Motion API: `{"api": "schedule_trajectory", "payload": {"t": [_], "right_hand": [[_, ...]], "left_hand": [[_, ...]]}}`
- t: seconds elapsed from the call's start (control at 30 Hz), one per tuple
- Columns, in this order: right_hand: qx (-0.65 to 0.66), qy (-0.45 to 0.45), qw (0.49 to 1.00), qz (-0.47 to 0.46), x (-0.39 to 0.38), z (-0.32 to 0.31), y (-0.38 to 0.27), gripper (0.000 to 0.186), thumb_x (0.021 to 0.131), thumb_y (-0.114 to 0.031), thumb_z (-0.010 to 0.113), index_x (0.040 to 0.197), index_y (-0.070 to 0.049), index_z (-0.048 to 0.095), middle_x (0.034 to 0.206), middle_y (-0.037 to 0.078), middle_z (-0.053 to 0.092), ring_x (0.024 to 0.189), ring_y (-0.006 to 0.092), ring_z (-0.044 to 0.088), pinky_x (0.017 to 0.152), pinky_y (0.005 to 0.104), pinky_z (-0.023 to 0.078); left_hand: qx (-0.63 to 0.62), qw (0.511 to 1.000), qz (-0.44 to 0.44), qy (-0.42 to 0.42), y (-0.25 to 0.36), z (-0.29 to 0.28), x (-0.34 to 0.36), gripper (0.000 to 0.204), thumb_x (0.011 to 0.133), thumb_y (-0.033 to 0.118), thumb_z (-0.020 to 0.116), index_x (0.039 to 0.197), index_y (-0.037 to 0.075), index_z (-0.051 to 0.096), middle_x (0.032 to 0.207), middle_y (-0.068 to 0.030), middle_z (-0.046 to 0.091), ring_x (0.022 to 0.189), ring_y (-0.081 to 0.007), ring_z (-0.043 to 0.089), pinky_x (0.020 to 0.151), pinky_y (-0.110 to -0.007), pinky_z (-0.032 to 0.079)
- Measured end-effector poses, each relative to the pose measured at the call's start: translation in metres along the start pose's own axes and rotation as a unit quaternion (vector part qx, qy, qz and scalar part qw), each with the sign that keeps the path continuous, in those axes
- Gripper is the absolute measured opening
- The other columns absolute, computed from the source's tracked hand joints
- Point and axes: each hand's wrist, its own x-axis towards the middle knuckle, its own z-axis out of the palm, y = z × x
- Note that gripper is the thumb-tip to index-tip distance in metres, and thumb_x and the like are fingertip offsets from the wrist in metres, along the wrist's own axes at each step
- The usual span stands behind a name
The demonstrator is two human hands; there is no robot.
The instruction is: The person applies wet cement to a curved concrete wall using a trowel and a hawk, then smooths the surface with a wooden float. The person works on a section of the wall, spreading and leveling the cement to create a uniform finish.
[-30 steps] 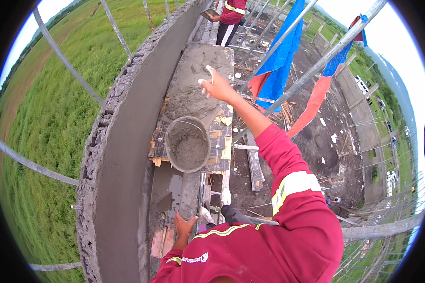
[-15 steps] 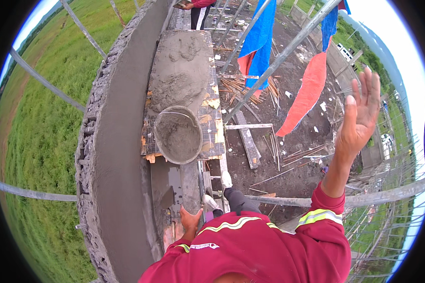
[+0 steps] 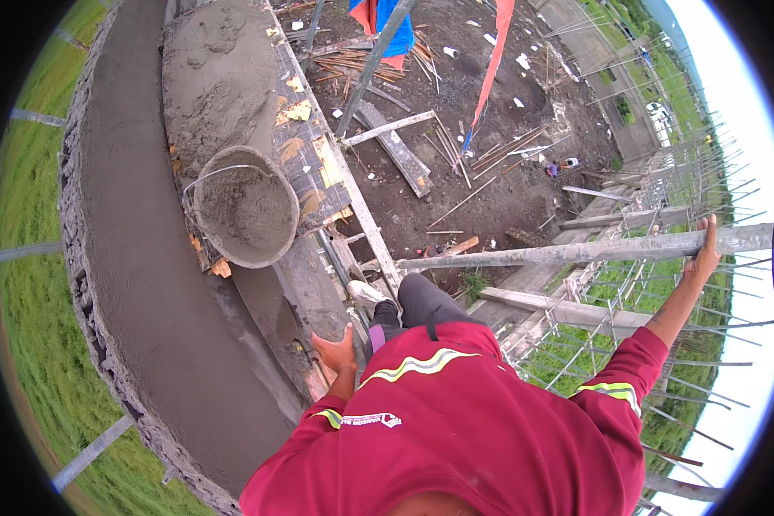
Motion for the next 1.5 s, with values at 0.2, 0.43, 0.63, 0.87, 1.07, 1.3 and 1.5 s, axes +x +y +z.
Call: {"api": "schedule_trajectory", "payload": {"t": [0.2, 0.43, 0.63, 0.87, 1.07, 1.3, 1.5], "right_hand": [[0.099, 0.038, 0.994, -0.026, -0.001, 0.011, 0.005, 0.031, 0.083, -0.013, 0.085, 0.099, 0.007, 0.067, 0.089, 0.014, 0.069, 0.078, 0.0235, 0.07, 0.073, 0.0341, 0.064], [0.08, 0.053, 0.995, -0.014, -0.022, 0.023, -0.008, 0.03, 0.082, -0.014, 0.086, 0.092, 0.009, 0.069, 0.084, 0.017, 0.07, 0.073, 0.0234, 0.07, 0.071, 0.0342, 0.063], [0.119, 0.053, 0.991, -0.043, -0.034, 0.036, -0.017, 0.031, 0.078, -0.01, 0.088, 0.089, 0.012, 0.069, 0.085, 0.019, 0.071, 0.075, 0.0279, 0.073, 0.07, 0.0367, 0.064], [0.041, 0.11, 0.983, -0.143, -0.049, 0.051, -0.01, 0.031, 0.081, -0.022, 0.084, 0.101, -0.001, 0.073, 0.087, 0.002, 0.068, 0.077, 0.0134, 0.061, 0.068, 0.0353, 0.048], [0.1, 0.056, 0.989, -0.094, -0.043, 0.045, -0.005, 0.041, 0.078, -0.021, 0.085, 0.109, 0.001, 0.07, 0.095, 0.007, 0.072, 0.085, 0.0196, 0.066, 0.077, 0.0364, 0.051], [0.079, 0.015, 0.995, -0.056, -0.055, 0.087, 0.033, 0.072, 0.069, -0.031, 0.088, 0.124, 0.004, 0.058, 0.105, 0.02, 0.066, 0.107, 0.0305, 0.06, 0.092, 0.0427, 0.048], [0.082, 0.052, 0.995, -0.015, -0.073, 0.07, -0.006, 0.099, 0.061, -0.04, 0.092, 0.137, 0.006, 0.049, 0.114, 0.032, 0.06, 0.126, 0.0399, 0.055, 0.105, 0.0481, 0.045]], "left_hand": [[0.02, 1.0, -0.002, 0.004, 0.001, 0.002, 0.002, 0.116, 0.069, 0.054, 0.09, 0.152, -0.004, 0.034, 0.15, -0.0256, 0.046, 0.139, -0.0409, 0.047, 0.115, -0.048, 0.041], [0.049, 0.999, 0.0, 0.01, 0.002, 0.006, -0.001, 0.116, 0.073, 0.058, 0.086, 0.154, -0.003, 0.031, 0.15, -0.026, 0.045, 0.137, -0.0423, 0.049, 0.113, -0.05, 0.042], [0.024, 1.0, 0.015, -0.013, -0.006, 0.01, 0.003, 0.12, 0.073, 0.063, 0.083, 0.155, -0.004, 0.028, 0.155, -0.0271, 0.04, 0.141, -0.0428, 0.044, 0.115, -0.051, 0.039], [0.141, 0.972, 0.173, 0.073, 0.063, -0.02, -0.014, 0.102, 0.088, 0.053, 0.074, 0.16, 0.0, 0.026, 0.157, -0.0252, 0.037, 0.149, -0.0406, 0.031, 0.12, -0.05, 0.031], [-0.182, 0.76, 0.542, -0.309, 0.311, 0.018, -0.136, 0.056, 0.092, 0.022, 0.074, 0.14, -0.001, 0.055, 0.128, -0.02, 0.065, 0.122, -0.0336, 0.062, 0.108, -0.043, 0.046], [-0.198, 0.537, 0.681, -0.456, 0.516, 0.051, -0.346, 0.099, 0.078, 0.036, 0.088, 0.153, 0.001, 0.034, 0.14, -0.0262, 0.058, 0.131, -0.039, 0.055, 0.111, -0.049, 0.044], [-0.243, 0.539, 0.641, -0.49, 0.533, 0.076, -0.382, 0.068, 0.085, 0.027, 0.082, 0.136, -0.004, 0.05, 0.128, -0.0223, 0.065, 0.114, -0.0301, 0.063, 0.101, -0.044, 0.05]]}}
